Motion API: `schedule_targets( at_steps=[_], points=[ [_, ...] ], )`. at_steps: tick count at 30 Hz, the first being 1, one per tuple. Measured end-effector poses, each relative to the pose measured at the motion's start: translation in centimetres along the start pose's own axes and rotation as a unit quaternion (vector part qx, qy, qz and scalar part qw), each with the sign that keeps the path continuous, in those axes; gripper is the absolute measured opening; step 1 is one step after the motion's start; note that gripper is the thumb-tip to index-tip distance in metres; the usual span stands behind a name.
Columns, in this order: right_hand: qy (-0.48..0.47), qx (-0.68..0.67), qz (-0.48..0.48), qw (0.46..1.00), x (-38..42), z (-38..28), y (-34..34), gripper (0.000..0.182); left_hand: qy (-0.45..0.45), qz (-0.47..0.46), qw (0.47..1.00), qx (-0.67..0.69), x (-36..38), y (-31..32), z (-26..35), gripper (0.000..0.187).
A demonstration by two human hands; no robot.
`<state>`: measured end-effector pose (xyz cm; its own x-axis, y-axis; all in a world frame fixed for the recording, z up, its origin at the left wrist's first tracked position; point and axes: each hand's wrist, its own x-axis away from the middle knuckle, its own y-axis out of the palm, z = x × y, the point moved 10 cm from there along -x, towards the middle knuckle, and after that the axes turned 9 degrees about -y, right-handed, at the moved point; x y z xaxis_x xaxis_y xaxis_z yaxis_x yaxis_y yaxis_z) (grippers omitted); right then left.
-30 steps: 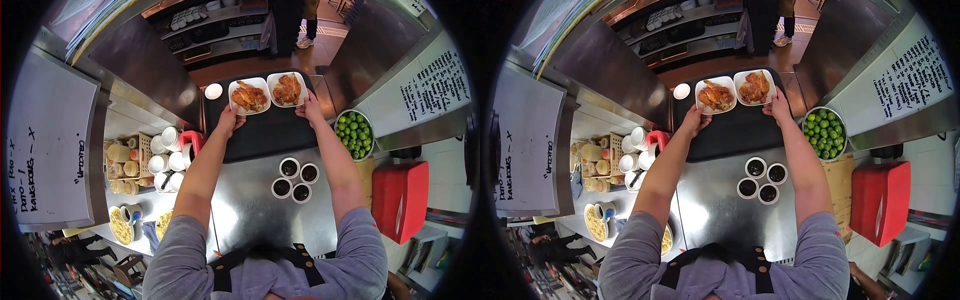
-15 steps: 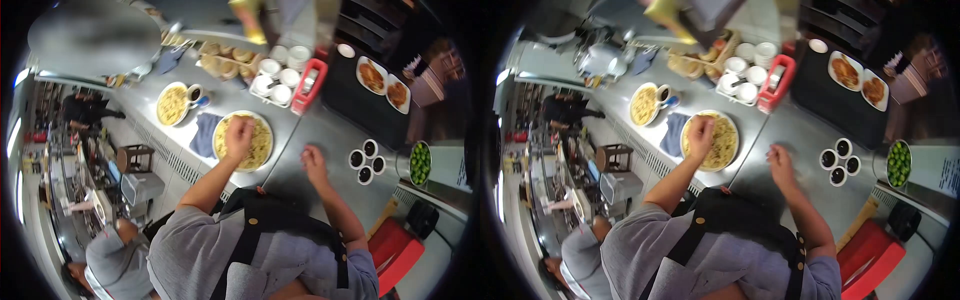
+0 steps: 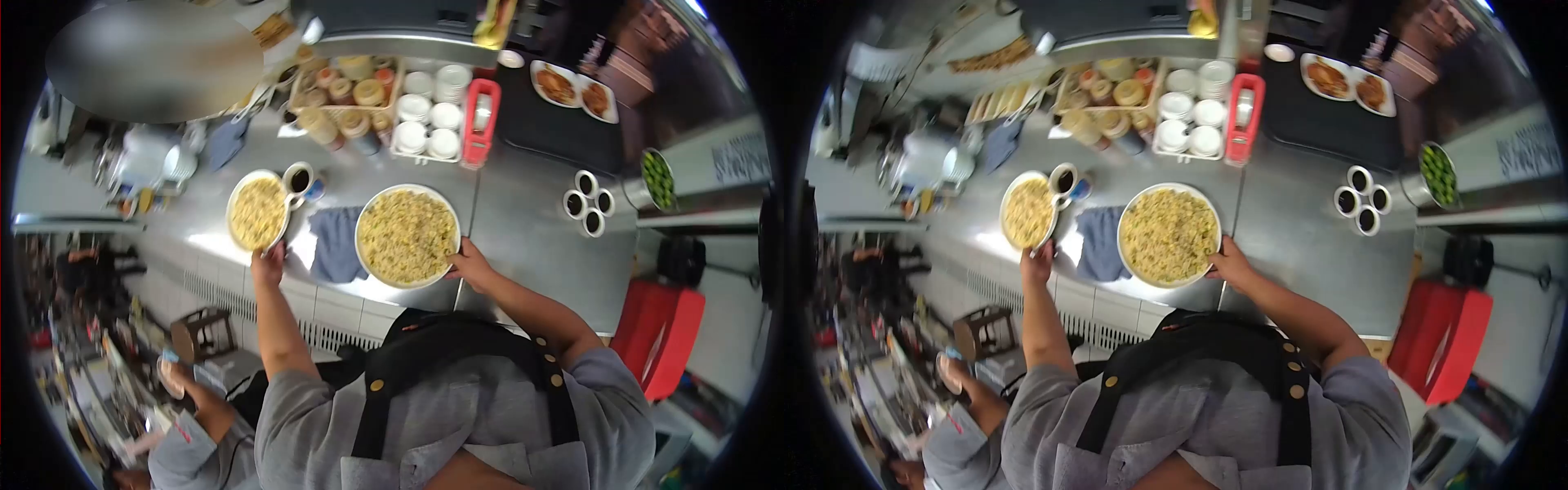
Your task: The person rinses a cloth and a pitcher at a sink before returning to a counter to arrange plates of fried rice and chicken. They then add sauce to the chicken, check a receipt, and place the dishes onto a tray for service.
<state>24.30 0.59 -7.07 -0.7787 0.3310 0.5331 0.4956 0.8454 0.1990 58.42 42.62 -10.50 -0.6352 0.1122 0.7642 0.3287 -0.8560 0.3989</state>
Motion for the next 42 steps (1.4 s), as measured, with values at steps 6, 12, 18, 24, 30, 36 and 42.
schedule_targets(
  at_steps=[6, 12, 18, 24, 30, 36, 42],
  points=[
    [-0.015, -0.094, 0.036, 0.995, 6.2, -0.7, -4.7, 0.051, 0.050, 0.006, 0.994, -0.093, -0.8, 0.1, 2.3, 0.043],
    [-0.026, -0.105, 0.197, 0.974, 11.4, -5.7, -14.1, 0.048, 0.099, 0.026, 0.989, -0.110, 4.1, -3.6, 2.6, 0.048],
    [-0.112, -0.114, 0.274, 0.948, 3.8, -10.1, -22.4, 0.040, 0.142, 0.044, 0.978, -0.149, 16.6, -0.9, -1.1, 0.047],
    [-0.165, -0.254, 0.293, 0.907, -3.0, -12.2, -25.7, 0.028, 0.101, -0.036, 0.975, -0.195, 22.5, 3.1, -6.7, 0.062],
    [-0.172, -0.283, 0.275, 0.903, -6.6, -12.6, -26.3, 0.026, 0.034, -0.083, 0.957, -0.276, 24.9, 9.1, -13.4, 0.071],
    [-0.090, -0.300, 0.226, 0.923, -2.9, -10.9, -25.1, 0.030, -0.064, -0.197, 0.907, -0.367, 22.7, 15.4, -23.6, 0.059],
    [-0.007, -0.119, 0.177, 0.977, 4.5, -3.5, -21.8, 0.039, -0.120, -0.271, 0.844, -0.447, 19.2, 22.6, -35.2, 0.052]
  ],
)
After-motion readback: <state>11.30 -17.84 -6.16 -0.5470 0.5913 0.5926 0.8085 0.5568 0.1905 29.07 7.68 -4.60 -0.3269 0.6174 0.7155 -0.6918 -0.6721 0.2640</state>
